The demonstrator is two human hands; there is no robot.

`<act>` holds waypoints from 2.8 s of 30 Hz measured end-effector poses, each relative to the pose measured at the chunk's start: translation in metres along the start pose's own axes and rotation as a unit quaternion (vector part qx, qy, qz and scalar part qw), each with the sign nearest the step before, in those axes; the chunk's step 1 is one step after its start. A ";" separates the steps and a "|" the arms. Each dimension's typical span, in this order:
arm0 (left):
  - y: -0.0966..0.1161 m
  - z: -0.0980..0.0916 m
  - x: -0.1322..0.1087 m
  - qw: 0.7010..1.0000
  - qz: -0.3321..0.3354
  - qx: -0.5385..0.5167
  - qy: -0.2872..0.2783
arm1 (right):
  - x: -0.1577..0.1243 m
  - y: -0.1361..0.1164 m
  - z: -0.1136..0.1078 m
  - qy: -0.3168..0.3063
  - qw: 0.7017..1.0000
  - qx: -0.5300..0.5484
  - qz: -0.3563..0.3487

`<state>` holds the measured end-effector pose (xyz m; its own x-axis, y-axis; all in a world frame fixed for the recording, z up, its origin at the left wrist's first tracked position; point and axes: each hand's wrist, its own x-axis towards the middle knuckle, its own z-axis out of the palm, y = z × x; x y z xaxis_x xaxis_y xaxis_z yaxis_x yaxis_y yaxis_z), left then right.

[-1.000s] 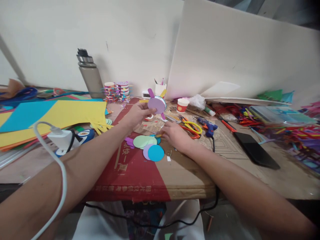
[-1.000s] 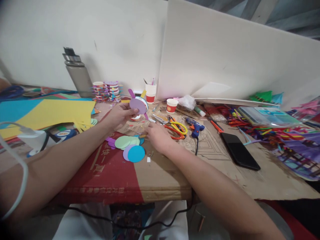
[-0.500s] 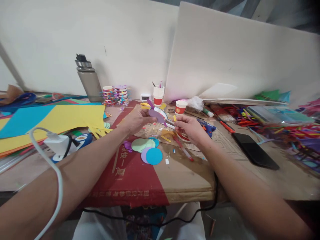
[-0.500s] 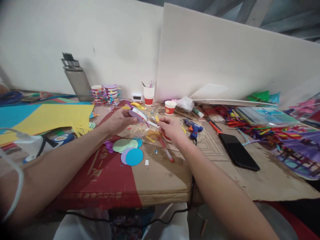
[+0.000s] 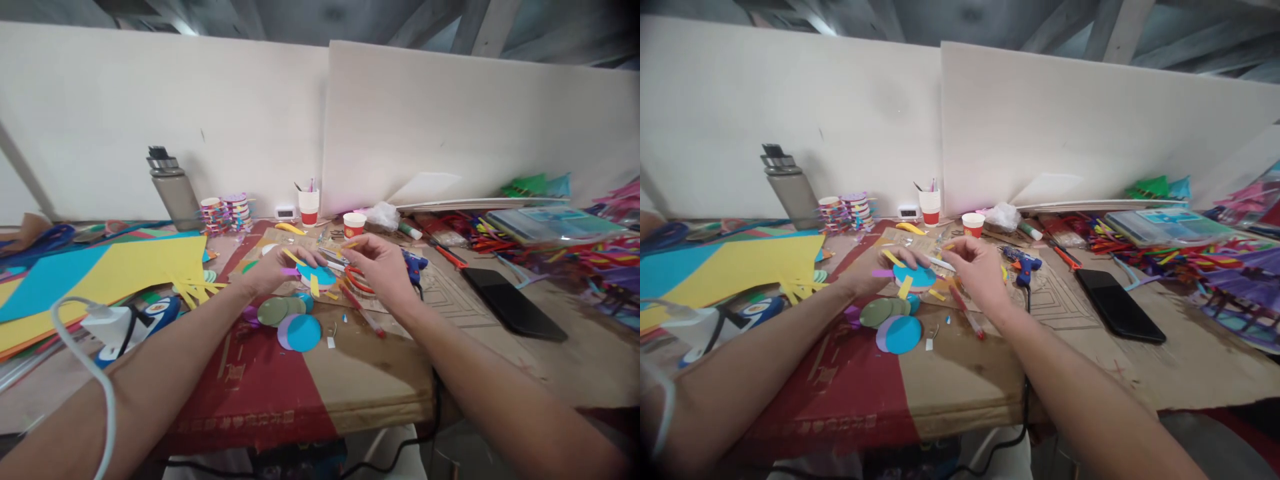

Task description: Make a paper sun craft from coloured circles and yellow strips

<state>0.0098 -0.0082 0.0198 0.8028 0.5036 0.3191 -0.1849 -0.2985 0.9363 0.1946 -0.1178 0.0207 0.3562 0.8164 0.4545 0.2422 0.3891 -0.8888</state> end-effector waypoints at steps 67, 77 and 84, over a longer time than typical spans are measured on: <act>-0.009 -0.005 0.002 0.967 -0.035 -0.230 0.103 | 0.011 0.019 -0.011 -0.025 0.997 0.000 0.076; -0.011 -0.007 0.000 0.986 0.023 -0.153 0.066 | -0.001 0.000 0.000 -0.138 0.970 0.089 0.180; -0.010 -0.008 -0.001 0.996 0.058 -0.044 0.058 | -0.005 -0.009 0.000 -0.121 0.988 -0.004 0.093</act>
<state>0.0059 0.0010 0.0113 0.7035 0.5618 0.4353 -0.3256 -0.2897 0.9000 0.1902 -0.1253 0.0265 0.1693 0.9519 0.2556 0.2008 0.2206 -0.9545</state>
